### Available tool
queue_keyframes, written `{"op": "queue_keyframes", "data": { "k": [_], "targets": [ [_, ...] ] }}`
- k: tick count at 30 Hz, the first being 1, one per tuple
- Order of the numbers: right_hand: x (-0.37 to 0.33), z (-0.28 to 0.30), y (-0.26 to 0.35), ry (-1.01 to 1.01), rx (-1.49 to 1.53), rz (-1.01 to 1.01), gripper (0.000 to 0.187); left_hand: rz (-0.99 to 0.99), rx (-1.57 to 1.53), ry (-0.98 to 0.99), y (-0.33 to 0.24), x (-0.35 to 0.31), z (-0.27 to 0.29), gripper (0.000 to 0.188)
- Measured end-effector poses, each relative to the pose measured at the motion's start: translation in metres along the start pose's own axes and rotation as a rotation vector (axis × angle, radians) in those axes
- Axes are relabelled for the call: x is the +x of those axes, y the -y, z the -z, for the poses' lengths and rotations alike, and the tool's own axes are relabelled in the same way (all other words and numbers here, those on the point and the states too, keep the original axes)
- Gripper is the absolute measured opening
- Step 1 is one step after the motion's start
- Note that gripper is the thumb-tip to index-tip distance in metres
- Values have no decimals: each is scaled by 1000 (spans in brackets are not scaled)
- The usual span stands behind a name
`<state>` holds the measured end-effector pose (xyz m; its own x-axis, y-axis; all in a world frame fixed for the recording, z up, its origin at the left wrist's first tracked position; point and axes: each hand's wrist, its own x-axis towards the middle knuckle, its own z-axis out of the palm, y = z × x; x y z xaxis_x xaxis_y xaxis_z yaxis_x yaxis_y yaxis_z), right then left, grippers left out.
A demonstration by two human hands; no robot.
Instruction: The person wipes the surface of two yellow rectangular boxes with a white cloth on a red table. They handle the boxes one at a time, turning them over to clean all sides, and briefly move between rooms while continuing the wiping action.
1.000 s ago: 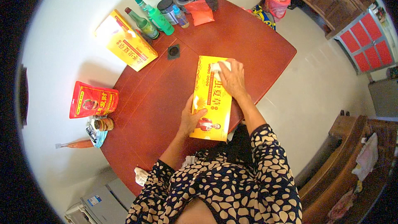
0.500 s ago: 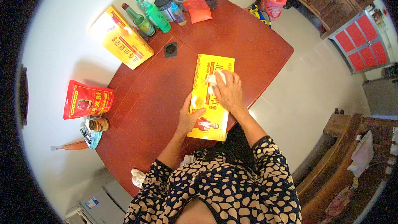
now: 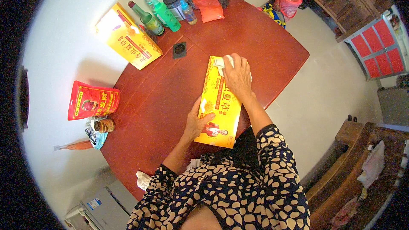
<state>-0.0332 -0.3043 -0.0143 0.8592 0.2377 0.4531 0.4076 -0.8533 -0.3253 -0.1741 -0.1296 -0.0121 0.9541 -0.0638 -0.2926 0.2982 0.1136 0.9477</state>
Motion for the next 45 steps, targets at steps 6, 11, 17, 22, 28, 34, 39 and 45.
{"op": "queue_keyframes", "data": {
  "k": [6,11,17,22,28,34,39,45],
  "targets": [
    [-14,7,13,74,11,110,36,35,31,-23,-4,0,1,80],
    [-63,23,49,179,208,245,38,-21,90,6,-2,0,4,82],
    [-47,20,49,194,258,243,40,132,34,54,7,3,10,81],
    [8,-9,30,60,96,152,35,58,-147,53,-6,-1,1,81],
    [26,-22,24,-21,-6,11,41,39,-117,47,-15,-1,1,82],
    [-15,5,46,79,78,182,43,91,-195,43,-1,2,3,77],
    [-66,28,64,217,249,248,45,6,140,-32,11,2,7,80],
    [-65,32,41,209,122,175,44,99,-28,-15,10,0,3,83]
  ]
}}
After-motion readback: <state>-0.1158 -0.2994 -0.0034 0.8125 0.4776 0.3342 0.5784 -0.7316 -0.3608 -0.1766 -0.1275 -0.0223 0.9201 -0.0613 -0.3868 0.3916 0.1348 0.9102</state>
